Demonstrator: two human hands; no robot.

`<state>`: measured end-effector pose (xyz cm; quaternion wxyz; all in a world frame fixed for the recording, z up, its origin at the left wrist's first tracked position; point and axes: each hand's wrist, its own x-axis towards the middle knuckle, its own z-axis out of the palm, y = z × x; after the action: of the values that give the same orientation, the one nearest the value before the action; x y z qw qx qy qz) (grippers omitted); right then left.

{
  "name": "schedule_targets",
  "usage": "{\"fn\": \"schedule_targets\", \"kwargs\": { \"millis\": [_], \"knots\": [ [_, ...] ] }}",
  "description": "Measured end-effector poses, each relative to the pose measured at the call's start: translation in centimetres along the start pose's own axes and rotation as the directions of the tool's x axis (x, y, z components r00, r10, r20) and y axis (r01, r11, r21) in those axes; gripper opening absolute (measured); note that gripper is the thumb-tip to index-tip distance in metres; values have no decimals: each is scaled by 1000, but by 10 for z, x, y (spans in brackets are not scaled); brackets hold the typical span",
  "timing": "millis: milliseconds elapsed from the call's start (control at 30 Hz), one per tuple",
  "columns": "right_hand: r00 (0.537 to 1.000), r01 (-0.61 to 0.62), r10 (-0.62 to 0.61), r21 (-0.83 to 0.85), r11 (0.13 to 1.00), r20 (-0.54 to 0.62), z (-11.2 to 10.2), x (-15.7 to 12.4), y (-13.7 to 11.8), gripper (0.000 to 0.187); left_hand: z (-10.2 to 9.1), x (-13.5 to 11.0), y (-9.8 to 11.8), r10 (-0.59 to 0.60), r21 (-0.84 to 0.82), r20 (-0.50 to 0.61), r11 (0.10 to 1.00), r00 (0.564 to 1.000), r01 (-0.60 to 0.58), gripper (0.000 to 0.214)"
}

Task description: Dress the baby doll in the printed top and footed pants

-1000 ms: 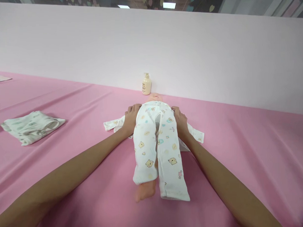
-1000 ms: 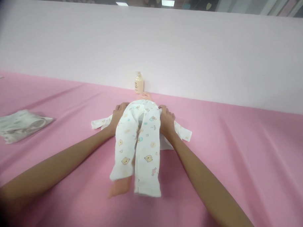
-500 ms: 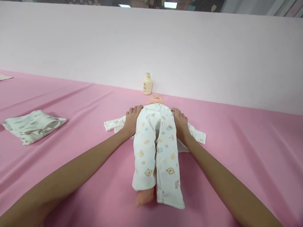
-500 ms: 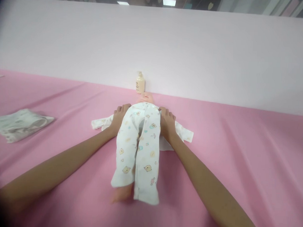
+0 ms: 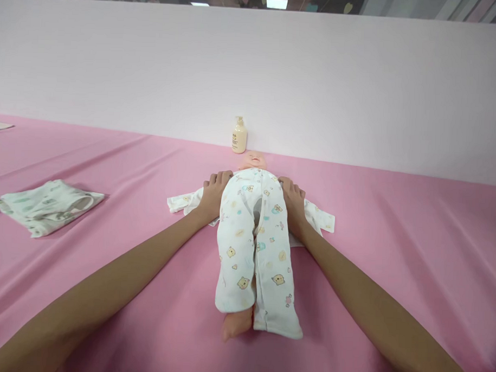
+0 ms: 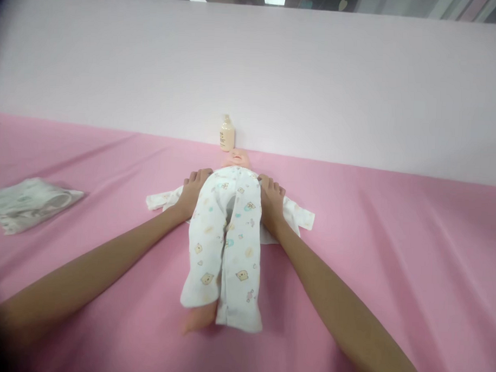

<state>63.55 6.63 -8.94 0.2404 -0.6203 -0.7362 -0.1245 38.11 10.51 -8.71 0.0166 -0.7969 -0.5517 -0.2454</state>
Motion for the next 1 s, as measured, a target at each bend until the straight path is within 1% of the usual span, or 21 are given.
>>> {"fn": "schedule_targets", "kwargs": {
  "millis": [100,167,333,433,567,700,767,833,900,1000],
  "knots": [
    [998,-57,58,45,997,-16,1,0,1,39,1,-1,2,9,-1,-3,1000,1000,-9,52],
    [997,-72,74,75,995,-25,1,0,2,40,1,-2,3,11,5,-19,1000,1000,-11,52],
    [996,-74,78,91,993,-40,-3,-1,-2,39,0,-4,10,-2,11,-32,1000,999,3,51],
    [995,-81,85,70,994,-56,-5,-1,-4,35,-2,-4,14,-13,11,-27,1000,1000,13,45],
    [994,-84,88,66,994,-69,-2,-1,-5,32,-3,-5,18,-15,-1,-37,1000,999,15,40],
    [991,-111,118,109,988,-64,2,1,-1,34,-2,-4,17,-14,7,-53,1000,998,14,39],
    [996,-83,87,131,988,-26,3,3,5,37,-3,-2,14,-3,17,-37,1000,999,4,40],
    [999,-28,24,164,986,26,1,7,15,41,-6,0,7,26,10,-1,1000,1000,-26,43],
    [996,13,-31,220,976,78,0,12,26,46,-9,3,-4,90,-16,40,996,995,-90,48],
    [989,31,-74,305,952,130,-3,19,39,53,-14,6,-19,203,-70,78,978,976,-198,55]
  ]
}}
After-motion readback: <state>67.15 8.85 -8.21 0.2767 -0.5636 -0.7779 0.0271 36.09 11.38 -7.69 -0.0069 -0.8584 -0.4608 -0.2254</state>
